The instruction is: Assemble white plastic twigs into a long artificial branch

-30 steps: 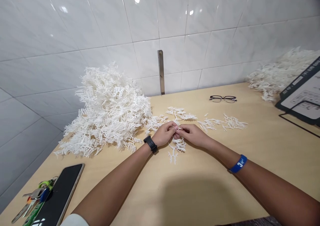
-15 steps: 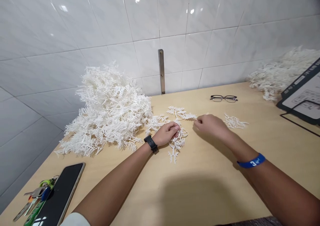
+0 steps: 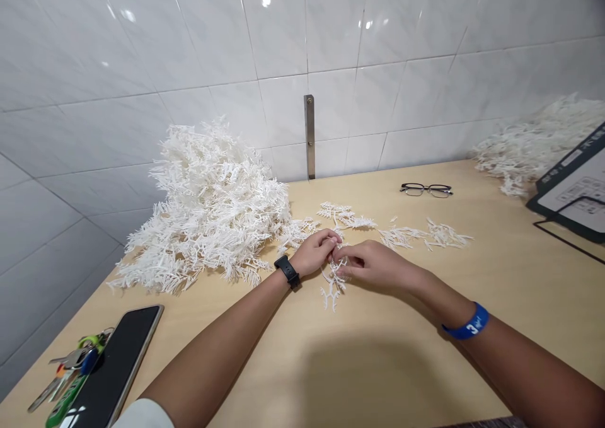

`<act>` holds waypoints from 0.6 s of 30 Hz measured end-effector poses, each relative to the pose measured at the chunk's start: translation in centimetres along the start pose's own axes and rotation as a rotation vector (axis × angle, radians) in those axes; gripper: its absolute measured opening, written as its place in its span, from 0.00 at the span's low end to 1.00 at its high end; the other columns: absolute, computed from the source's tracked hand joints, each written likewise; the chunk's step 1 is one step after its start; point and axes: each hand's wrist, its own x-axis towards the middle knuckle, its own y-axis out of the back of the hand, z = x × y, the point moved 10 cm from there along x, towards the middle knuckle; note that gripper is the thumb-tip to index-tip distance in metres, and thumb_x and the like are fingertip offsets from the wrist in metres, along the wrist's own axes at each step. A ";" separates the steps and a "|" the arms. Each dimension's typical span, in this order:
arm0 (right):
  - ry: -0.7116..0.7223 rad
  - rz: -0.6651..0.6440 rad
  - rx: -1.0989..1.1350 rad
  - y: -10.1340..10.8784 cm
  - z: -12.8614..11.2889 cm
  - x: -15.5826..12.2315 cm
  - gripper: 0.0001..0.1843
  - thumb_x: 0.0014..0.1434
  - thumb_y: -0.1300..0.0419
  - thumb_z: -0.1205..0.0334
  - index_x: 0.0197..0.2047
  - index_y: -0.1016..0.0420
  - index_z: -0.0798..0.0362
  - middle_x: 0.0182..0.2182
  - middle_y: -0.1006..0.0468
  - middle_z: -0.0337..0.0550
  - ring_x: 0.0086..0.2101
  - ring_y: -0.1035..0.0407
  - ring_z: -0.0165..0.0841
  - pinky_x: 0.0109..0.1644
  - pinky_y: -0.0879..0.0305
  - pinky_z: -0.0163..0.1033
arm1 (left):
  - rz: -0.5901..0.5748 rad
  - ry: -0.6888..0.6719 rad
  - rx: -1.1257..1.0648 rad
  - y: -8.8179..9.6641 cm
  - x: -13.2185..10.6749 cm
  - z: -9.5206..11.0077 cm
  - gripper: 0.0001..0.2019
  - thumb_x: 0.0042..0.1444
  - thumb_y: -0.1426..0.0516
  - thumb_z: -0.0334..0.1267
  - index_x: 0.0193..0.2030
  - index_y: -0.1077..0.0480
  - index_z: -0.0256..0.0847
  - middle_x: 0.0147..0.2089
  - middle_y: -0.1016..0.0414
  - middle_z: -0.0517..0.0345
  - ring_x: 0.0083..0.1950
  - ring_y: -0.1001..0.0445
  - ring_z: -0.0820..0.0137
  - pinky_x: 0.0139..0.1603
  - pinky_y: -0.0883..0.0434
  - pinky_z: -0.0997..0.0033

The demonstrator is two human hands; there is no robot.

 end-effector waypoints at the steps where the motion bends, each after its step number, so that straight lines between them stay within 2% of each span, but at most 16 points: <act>1: -0.014 -0.028 0.008 -0.4 0.2 0.0 0.14 0.58 0.40 0.50 0.41 0.21 0.49 0.20 0.30 0.36 0.22 0.40 0.29 0.27 0.51 0.34 | -0.006 -0.003 -0.008 -0.1 0.0 0.1 0.11 0.61 0.48 0.44 0.41 0.34 0.37 0.25 0.34 0.64 0.25 0.36 0.77 0.30 0.38 0.76; 6: -0.009 -0.080 0.055 -1.3 0.8 0.2 0.12 0.61 0.44 0.56 0.30 0.26 0.52 0.24 0.26 0.39 0.25 0.36 0.30 0.29 0.46 0.34 | -0.010 0.001 -0.038 -0.1 -0.1 0.1 0.13 0.60 0.46 0.48 0.39 0.38 0.39 0.26 0.32 0.64 0.26 0.35 0.77 0.31 0.37 0.76; 10: 0.034 0.067 0.088 0.1 0.8 0.5 0.12 0.62 0.46 0.60 0.32 0.23 0.52 0.27 0.23 0.40 0.28 0.33 0.31 0.32 0.43 0.35 | -0.027 0.001 0.058 0.1 0.0 -0.1 0.16 0.59 0.47 0.50 0.32 0.36 0.38 0.25 0.35 0.63 0.26 0.39 0.77 0.29 0.40 0.76; 13: 0.120 0.199 0.054 1.4 0.1 0.4 0.12 0.62 0.45 0.62 0.33 0.21 0.52 0.29 0.21 0.42 0.32 0.31 0.33 0.36 0.40 0.36 | -0.066 0.009 0.119 -0.1 0.1 -0.3 0.20 0.60 0.48 0.52 0.28 0.35 0.37 0.25 0.38 0.62 0.26 0.40 0.76 0.28 0.41 0.75; 18: 0.236 0.239 -0.027 1.9 -1.3 -0.1 0.13 0.64 0.47 0.63 0.34 0.20 0.51 0.32 0.21 0.45 0.34 0.31 0.35 0.39 0.38 0.39 | -0.067 -0.006 0.121 -0.2 0.0 0.0 0.23 0.59 0.50 0.57 0.26 0.38 0.37 0.23 0.40 0.63 0.25 0.41 0.76 0.28 0.42 0.74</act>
